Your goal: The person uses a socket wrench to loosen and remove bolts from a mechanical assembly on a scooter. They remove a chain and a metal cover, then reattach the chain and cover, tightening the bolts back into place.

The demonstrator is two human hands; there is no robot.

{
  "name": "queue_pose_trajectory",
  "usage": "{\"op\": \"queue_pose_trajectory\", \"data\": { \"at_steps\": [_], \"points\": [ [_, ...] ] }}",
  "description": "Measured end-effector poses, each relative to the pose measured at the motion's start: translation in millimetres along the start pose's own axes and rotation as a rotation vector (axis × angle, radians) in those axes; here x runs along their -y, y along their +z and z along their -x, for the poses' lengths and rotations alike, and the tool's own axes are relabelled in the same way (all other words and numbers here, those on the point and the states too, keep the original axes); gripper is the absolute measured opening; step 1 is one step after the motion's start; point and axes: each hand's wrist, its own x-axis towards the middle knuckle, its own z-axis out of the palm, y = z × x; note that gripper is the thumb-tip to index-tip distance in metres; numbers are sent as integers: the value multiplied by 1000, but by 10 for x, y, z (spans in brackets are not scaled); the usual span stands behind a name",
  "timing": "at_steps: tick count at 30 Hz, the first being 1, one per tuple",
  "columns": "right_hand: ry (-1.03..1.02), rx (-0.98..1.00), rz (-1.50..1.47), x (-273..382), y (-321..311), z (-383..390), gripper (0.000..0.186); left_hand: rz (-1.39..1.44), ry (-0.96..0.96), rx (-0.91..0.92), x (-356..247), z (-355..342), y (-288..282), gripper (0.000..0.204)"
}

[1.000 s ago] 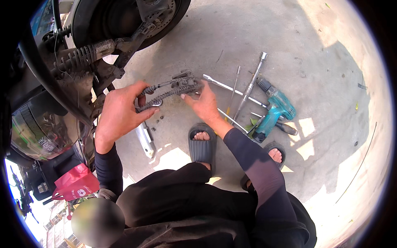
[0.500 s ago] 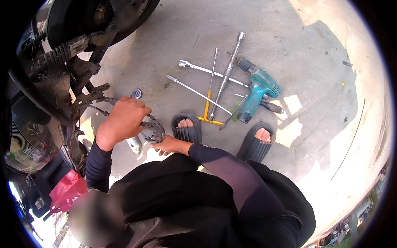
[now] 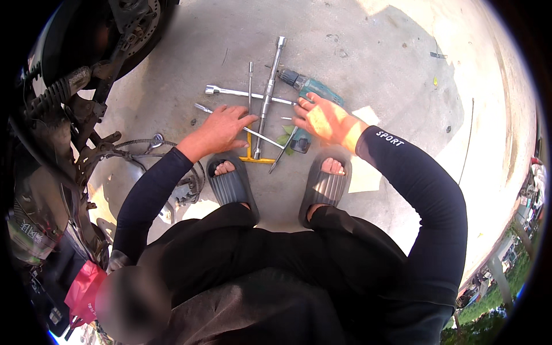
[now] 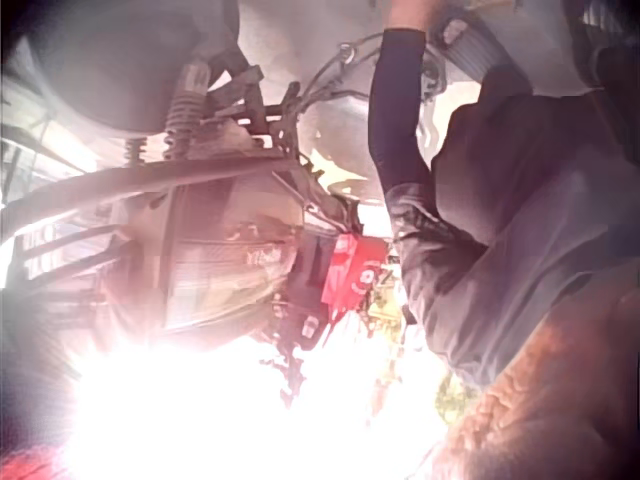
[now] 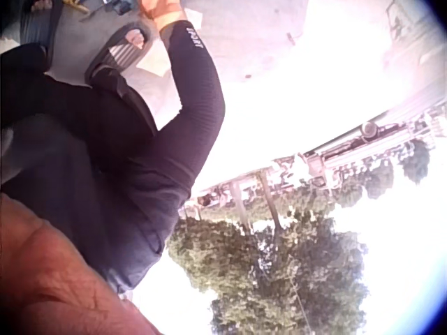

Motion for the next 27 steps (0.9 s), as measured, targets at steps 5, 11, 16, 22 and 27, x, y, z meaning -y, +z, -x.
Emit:
{"op": "queue_pose_trajectory", "data": {
  "at_steps": [5,11,16,22,27],
  "points": [
    [-31,69,-22,-64,122,-60,19,38,-191,61,-148,-80,261,65],
    [-89,74,-46,-362,-20,273,18,222,-287,44,-363,169,466,57],
    [-97,112,116,-641,117,558,15,233,-371,-75,-636,436,770,43],
    [155,364,223,-724,350,726,27,190,-351,-152,-625,512,684,36],
    [365,29,-400,-359,127,154,24,436,-610,-290,-641,644,683,39]
  ]
}}
